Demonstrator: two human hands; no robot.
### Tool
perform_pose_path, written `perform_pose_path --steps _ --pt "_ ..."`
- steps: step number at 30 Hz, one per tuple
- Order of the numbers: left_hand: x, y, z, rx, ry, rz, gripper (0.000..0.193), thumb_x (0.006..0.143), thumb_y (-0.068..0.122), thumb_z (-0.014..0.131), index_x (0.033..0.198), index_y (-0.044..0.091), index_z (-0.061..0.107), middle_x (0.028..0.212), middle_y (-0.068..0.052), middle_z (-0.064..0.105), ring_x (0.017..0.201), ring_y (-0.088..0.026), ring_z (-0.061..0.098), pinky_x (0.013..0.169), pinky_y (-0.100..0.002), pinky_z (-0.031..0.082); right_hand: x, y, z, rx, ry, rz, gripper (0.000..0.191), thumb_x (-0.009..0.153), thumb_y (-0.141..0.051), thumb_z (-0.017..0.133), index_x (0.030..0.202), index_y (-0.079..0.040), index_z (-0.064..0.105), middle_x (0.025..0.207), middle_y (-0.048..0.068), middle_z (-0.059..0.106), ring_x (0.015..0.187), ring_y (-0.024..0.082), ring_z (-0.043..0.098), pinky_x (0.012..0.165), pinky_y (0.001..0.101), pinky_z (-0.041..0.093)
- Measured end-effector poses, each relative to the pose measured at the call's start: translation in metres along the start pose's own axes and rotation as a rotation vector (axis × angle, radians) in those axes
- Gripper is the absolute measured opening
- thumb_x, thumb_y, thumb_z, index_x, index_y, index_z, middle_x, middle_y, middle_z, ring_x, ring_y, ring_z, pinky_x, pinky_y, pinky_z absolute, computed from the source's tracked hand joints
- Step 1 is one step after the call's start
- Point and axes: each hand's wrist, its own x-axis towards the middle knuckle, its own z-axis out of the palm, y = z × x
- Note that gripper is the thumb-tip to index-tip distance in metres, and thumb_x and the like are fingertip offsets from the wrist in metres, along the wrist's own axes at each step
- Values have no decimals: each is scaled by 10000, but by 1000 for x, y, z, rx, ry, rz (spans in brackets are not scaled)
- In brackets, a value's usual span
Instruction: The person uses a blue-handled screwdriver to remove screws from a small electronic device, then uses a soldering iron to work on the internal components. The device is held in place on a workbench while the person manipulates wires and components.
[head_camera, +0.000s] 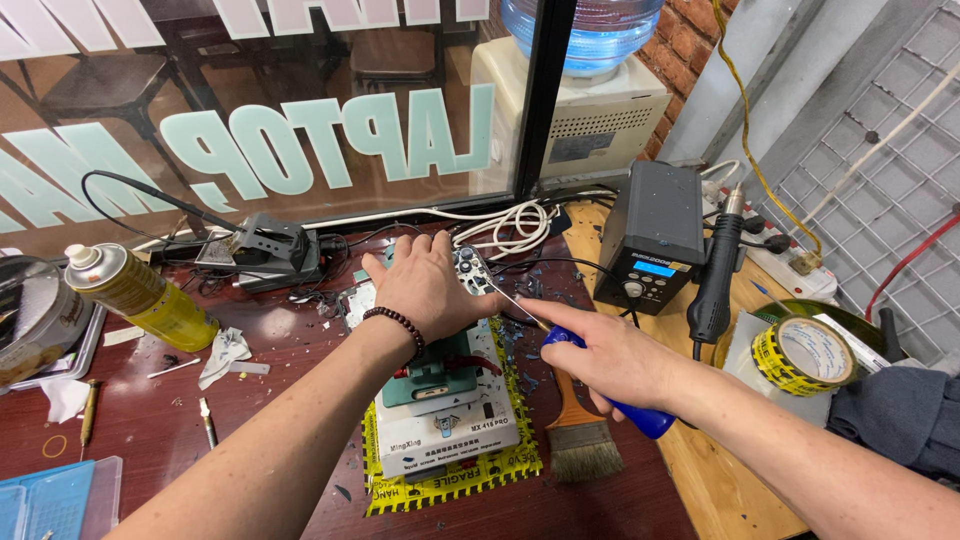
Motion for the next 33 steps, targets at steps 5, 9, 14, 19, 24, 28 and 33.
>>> perform_pose_path --steps 5,9,14,19,24,28,33 --pt "0 -1 0 8 -16 -9 1156 601 821 757 1401 26 507 1383 -144 562 1374 -308 430 1056 -708 265 3 -1 3 -14 24 -8 724 901 -293 574 1590 -422 389 555 58 616 403 170 604 399 348 541" --pt "0 -1 0 9 0 -1 1192 603 813 761 1443 22 465 1392 -147 550 1376 -315 418 1051 -728 243 -1 -1 8 -26 55 -21 724 899 -301 574 1587 -434 390 550 56 602 400 171 604 400 349 546" --pt "0 -1 1 5 6 -3 1188 611 797 757 1462 27 451 1406 -146 543 1382 -319 416 1049 -729 249 -4 -3 9 -24 58 -7 727 901 -301 566 1589 -448 380 569 55 597 407 169 597 406 357 553" --pt "0 -2 0 5 3 1 1173 619 791 755 1458 27 457 1408 -151 542 1385 -323 413 1049 -734 247 -1 -7 10 -1 76 28 728 891 -293 565 1582 -454 405 577 71 617 406 181 599 413 359 555" --pt "1 -1 -1 3 14 5 1177 618 792 754 1456 21 455 1398 -151 547 1377 -318 418 1043 -735 249 4 -6 8 -39 58 -11 733 892 -312 570 1591 -431 382 581 69 611 409 178 599 413 362 554" --pt "1 0 -4 15 -26 -15 1165 604 788 764 1434 22 478 1388 -147 554 1377 -306 424 1051 -696 274 9 -6 0 -77 20 -51 730 891 -301 560 1592 -399 383 590 73 635 413 180 626 420 364 550" --pt "0 1 -5 8 -2 -6 1178 602 802 767 1437 23 476 1390 -144 554 1372 -308 427 1045 -718 265 9 -8 -4 -104 8 -29 721 894 -303 553 1590 -406 392 589 61 649 415 176 639 429 357 552"
